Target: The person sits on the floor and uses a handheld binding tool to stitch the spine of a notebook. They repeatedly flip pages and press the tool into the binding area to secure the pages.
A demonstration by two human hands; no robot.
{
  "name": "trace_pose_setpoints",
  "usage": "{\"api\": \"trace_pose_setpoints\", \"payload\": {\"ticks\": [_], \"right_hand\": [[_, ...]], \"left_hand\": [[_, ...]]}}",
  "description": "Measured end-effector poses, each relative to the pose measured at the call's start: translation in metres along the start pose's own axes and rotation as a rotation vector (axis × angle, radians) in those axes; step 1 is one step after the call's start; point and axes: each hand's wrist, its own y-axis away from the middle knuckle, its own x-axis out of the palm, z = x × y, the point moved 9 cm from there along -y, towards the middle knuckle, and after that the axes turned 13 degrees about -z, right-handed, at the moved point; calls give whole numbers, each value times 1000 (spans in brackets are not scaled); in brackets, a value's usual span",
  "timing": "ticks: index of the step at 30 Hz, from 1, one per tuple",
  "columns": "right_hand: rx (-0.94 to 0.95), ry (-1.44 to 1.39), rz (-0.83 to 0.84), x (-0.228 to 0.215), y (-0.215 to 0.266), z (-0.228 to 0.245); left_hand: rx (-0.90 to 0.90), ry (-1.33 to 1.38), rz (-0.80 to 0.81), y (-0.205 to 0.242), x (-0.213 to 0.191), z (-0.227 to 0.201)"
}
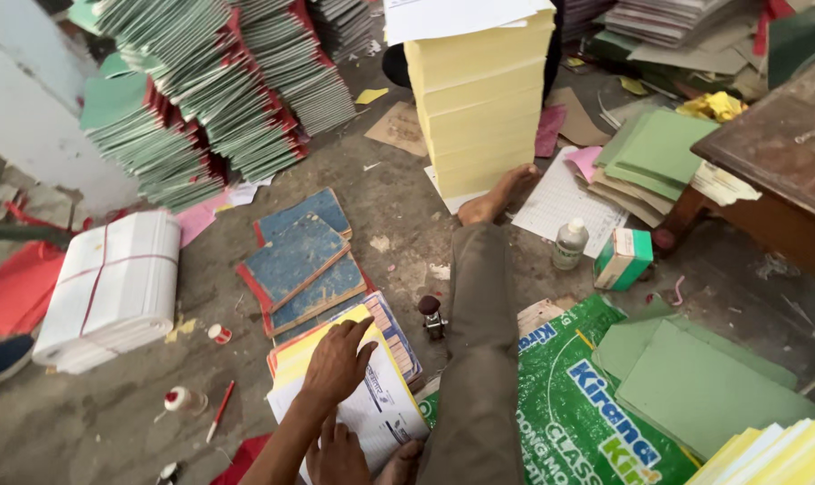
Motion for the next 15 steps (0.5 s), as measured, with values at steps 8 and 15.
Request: {"api": "trace_pose_setpoints", "payload": {"ticks": [8,15], "right_hand": [[24,-185,-158,-4,40,-1],[-883,-1160,-732,-13,356,197]], "left_hand": [[-247,12,94,48,9,27],[-258,-11,48,56,17,25]]}}
